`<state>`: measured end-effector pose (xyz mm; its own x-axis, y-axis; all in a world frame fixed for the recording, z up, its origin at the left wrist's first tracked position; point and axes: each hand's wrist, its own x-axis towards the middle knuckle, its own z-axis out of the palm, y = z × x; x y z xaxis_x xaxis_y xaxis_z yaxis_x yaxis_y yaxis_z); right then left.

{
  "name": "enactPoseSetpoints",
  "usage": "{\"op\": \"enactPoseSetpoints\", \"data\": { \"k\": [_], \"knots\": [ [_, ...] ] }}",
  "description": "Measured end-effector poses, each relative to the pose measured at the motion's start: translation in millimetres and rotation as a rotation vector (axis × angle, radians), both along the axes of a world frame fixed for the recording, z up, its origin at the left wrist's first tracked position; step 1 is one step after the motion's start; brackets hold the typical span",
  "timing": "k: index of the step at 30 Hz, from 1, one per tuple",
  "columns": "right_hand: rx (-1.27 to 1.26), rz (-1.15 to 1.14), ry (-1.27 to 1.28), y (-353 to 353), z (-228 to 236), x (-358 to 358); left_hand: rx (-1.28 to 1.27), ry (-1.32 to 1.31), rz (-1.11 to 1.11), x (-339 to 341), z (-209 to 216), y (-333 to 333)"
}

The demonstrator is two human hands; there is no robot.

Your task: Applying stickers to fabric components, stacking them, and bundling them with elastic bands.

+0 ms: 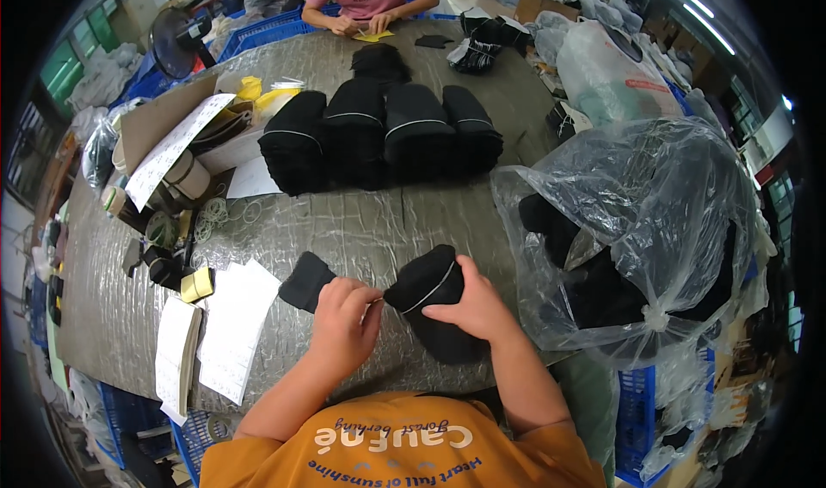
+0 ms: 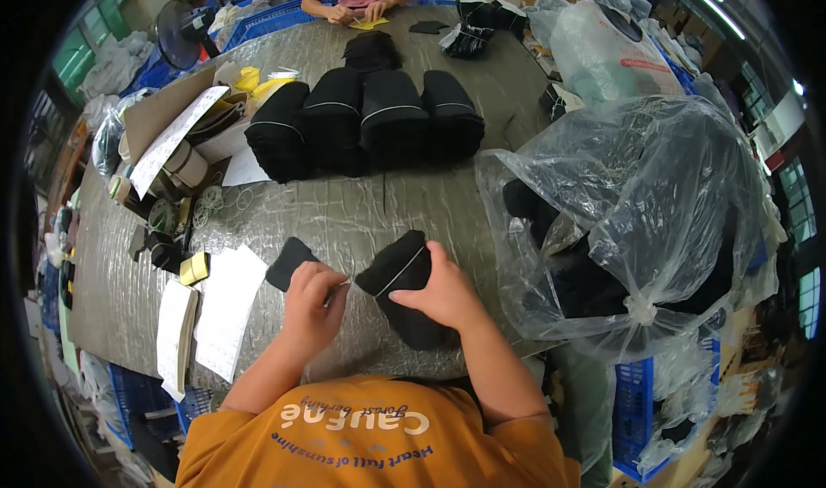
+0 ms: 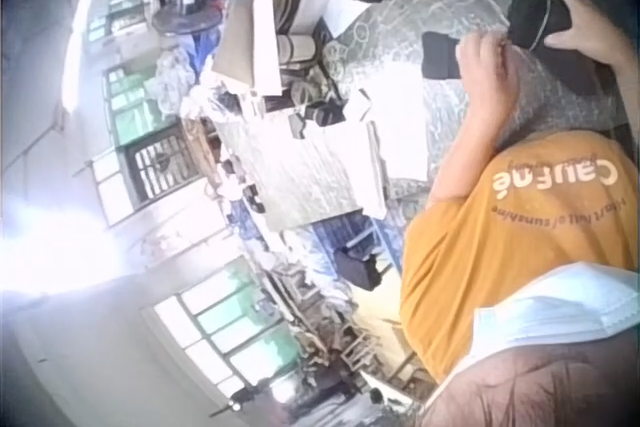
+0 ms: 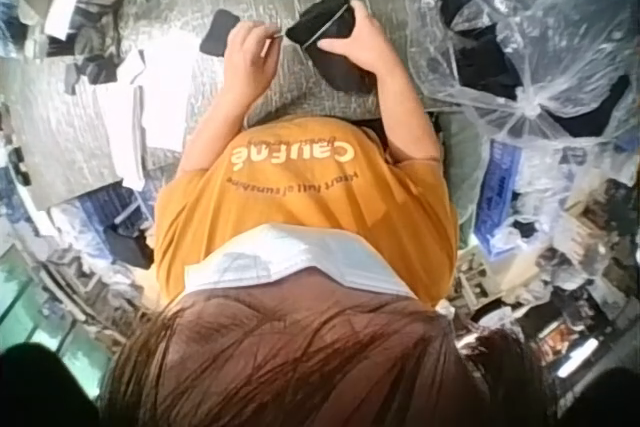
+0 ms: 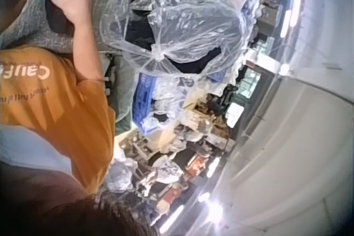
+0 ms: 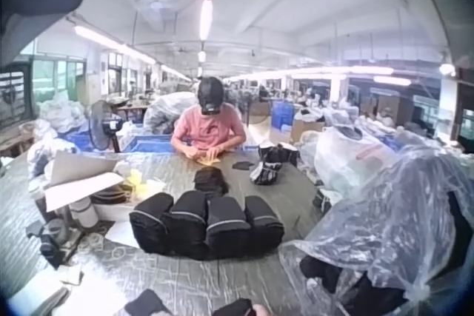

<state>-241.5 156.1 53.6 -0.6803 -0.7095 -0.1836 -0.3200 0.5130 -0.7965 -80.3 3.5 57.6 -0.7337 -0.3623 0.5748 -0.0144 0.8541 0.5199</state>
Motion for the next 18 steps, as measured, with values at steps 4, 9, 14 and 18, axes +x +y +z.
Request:
{"op": "enactPoseSetpoints", "data": {
  "k": [4,9,14,18],
  "knots": [
    [-0.377,-0.001,-1.095,16,1,-10,0.310,0.003,-0.178,15,-6,2],
    [-0.424,-0.076,-1.504,30,-27,4,0.386,0.062,-0.242,10,-16,8],
    [-0.424,-0.267,-1.682,29,-20,21,0.179,-0.140,-0.288,11,-6,6],
    [-0.443,-0.216,-1.647,37,-22,20,0.706,-0.122,-0.409,18,-21,-1]
  ]
}}
